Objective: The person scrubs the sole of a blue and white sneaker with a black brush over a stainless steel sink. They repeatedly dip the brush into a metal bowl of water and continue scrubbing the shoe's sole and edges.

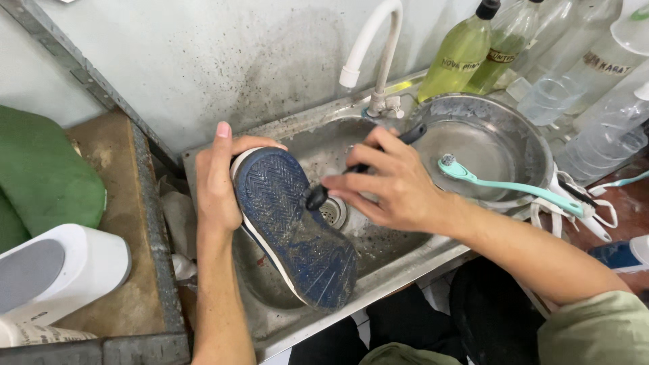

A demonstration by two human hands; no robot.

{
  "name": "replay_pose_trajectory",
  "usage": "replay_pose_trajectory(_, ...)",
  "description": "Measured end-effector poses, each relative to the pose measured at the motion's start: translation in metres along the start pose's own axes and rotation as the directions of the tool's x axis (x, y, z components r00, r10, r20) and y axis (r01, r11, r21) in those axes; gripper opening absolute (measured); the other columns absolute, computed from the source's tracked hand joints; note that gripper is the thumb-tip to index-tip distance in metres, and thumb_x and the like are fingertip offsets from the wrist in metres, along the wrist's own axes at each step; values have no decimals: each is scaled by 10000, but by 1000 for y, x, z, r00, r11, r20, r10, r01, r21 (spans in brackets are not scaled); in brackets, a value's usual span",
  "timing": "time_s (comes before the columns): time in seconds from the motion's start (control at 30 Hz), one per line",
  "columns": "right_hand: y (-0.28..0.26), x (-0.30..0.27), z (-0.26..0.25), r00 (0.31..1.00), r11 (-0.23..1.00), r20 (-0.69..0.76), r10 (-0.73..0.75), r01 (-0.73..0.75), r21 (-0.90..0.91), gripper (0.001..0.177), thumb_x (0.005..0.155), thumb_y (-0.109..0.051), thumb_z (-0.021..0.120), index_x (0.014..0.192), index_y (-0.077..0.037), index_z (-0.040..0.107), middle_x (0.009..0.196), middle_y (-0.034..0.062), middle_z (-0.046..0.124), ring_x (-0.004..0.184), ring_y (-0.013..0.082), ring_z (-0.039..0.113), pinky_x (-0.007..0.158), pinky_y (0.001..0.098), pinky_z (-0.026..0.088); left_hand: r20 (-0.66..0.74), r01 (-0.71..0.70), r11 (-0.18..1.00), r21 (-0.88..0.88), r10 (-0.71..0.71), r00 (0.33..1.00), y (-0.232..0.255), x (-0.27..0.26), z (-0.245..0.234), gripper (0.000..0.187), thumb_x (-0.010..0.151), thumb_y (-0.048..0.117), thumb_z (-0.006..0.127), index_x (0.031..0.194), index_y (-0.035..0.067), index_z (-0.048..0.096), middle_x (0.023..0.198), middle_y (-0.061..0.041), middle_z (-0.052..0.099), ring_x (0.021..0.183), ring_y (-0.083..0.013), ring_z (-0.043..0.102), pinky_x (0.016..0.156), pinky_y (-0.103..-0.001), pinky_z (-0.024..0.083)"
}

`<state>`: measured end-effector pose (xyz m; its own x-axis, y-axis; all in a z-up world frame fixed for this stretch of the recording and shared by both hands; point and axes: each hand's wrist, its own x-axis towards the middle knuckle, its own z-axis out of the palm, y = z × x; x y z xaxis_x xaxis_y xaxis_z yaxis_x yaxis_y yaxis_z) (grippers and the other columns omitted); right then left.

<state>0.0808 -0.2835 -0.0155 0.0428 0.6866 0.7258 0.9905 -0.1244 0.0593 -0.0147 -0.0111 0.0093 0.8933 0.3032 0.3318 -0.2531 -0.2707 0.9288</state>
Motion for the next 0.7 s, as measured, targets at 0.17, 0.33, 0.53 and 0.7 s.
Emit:
replay_pose_trajectory(0.17,-25,-19,-6,999,996,14,44,-45,73,75,1145,-261,835,1177,-215,885,983,58,645,876,321,540,792,444,453,45,-92,996,-11,92,995,-16,2,-4,853,1246,506,231,1033,59,924,1008,-129,920,997,-230,871,1088,-363,615)
replay_pose_trajectory(0.33,-3,-5,-7,993,984,-72,97,-85,159,89,1093,-273,875,1108,-235,954,931,78,708,861,327,602,848,449,536,91,-166,985,-55,171,981,-19,7,-4,846,1275,467,215,1069,63,929,976,-142,901,938,-253,855,1191,-422,599)
replay_pose_trajectory(0.53,7,45,-29,997,998,-61,38,-34,60,161,1181,-192,888,1320,-113,876,1057,85,641,955,307,504,869,429,463,66,-52,999,-2,52,996,1,0,-1,870,1219,511,223,980,30,907,1040,-132,931,1054,-220,871,1034,-319,615)
replay_pose_trajectory(0.7,-4,22,-19,999,998,27,-46,48,-46,146,1167,-252,885,1275,-161,851,1077,80,641,920,309,503,754,434,423,42,-78,997,4,77,996,-6,1,-3,856,1220,529,234,989,78,924,1017,-110,933,1004,-224,891,994,-333,655)
